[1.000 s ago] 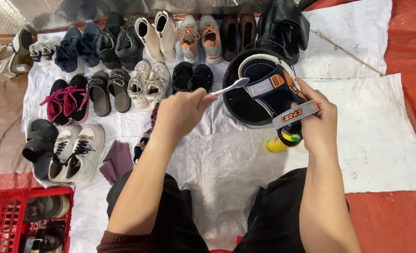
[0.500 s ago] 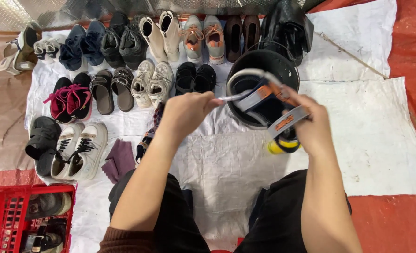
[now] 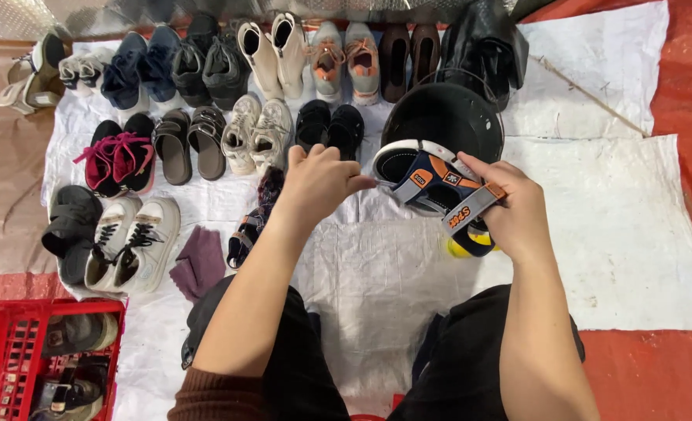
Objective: A person is cleaning a pair of sandals using a toothbrush, water from a bucket, and a cloth.
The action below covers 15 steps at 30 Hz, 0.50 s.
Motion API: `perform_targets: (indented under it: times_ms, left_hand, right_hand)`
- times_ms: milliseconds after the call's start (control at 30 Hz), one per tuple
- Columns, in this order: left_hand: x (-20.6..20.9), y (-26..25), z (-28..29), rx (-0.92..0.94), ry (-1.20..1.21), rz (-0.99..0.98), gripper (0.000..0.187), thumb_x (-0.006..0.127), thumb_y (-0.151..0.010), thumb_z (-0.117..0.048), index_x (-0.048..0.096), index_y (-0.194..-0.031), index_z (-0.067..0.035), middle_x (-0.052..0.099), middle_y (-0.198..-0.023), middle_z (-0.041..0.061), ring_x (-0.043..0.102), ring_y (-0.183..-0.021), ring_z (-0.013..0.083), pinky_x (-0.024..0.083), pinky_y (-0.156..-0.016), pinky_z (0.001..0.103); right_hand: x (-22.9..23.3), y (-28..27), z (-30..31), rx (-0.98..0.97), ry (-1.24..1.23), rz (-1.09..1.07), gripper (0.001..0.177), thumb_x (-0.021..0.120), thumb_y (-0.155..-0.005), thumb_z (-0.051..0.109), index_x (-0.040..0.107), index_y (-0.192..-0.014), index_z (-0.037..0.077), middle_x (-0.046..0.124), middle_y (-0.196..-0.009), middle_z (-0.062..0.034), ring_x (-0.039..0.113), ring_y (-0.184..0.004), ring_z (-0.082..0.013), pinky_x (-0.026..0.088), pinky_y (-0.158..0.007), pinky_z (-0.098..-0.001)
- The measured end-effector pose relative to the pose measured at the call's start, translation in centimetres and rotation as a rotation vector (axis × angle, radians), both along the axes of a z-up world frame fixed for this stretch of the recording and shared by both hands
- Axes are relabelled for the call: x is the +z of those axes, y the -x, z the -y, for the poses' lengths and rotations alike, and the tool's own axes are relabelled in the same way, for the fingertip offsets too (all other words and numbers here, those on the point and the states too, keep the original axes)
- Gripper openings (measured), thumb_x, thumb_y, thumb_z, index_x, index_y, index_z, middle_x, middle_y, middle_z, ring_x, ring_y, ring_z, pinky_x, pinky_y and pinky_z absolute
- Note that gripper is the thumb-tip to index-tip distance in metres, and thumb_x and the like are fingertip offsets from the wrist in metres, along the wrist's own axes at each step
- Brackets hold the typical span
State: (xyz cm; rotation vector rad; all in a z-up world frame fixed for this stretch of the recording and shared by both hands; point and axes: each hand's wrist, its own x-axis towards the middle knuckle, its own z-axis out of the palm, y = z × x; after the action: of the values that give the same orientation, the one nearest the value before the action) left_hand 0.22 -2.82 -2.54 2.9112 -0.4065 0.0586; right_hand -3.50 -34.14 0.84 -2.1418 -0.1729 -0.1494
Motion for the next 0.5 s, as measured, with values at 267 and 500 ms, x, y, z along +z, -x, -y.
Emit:
perform_targets:
  times_ms: [267,500]
  left_hand:
    - [0.0,0.1,0.8,-0.011,0.023,-0.061,0.065,0.044,-0.098,-0.078,0.077,-0.093,-0.023,0.058,-0.086,0.002,0.056,-0.096,0.0233,0.03,-0.103,0.052]
    - [1.8,0.4,-0.4,0.023,0.072,-0.119,0.063,0.046,-0.098,-0.078,0.076,-0.097,-0.022,0.061,-0.091,0.003,0.057,-0.101,0.0245,0.031,-0.106,0.052]
  right_hand:
    - [-0.4,-0.1,0.0,-0.043,-0.048,-0.073,0.064,0.064,-0.085,-0.023,0.078,-0.136,0.012,0.073,-0.101,-0.0163,0.066,-0.1,-0.0306,0.051,-0.098,-0.0387]
    - [0.1,0.1,-1.3,-0.004,-0.08,-0.115,0.063,0.066,-0.084,-0.02,0.075,-0.139,0.01,0.075,-0.107,-0.0185,0.067,-0.112,-0.0288,0.051,-0.101,-0.0412]
